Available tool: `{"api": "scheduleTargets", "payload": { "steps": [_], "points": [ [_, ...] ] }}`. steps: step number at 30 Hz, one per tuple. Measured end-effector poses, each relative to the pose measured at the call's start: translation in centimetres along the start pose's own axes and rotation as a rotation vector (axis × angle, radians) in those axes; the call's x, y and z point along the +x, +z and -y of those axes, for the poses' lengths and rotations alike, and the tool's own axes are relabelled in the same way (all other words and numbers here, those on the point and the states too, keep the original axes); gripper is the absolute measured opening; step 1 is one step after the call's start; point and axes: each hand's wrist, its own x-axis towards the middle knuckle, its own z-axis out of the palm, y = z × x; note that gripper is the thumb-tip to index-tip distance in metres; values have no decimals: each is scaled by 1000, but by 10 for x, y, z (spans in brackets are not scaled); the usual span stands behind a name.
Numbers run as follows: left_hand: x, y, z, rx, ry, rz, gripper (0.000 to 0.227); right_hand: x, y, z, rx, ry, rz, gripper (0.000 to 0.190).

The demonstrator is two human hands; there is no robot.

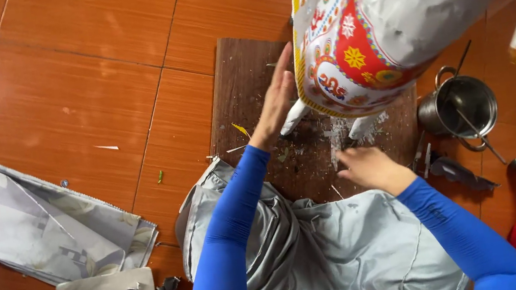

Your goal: Assembling and decorating a paper horse figure by gluing patterns and cutting decorative materials.

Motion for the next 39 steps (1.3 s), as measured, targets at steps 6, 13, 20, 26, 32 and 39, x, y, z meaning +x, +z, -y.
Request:
{"api": "scheduleTargets", "payload": {
  "steps": [6,13,20,26,32,39],
  "points": [
    [6,45,-18,283,187,116,78,-36,15,-12,161,276,185,56],
    [6,50,-19,89,69,113,84,-58,30,-26,237,325,204,58],
    [-16,-13,62,215,-117,81,71,-50,23,-65,268,386,176,60],
    [-32,-43,95,840,-194,174,62,-16,-39,-71,530,409,-341,65],
    [-23,-19,102,949,-300,116,61,29,-22,-67,1103,524,-431,53],
    [-24,-57,66,953,-195,-26,38,19,-14,-19,969,475,-757,39]
  ]
}}
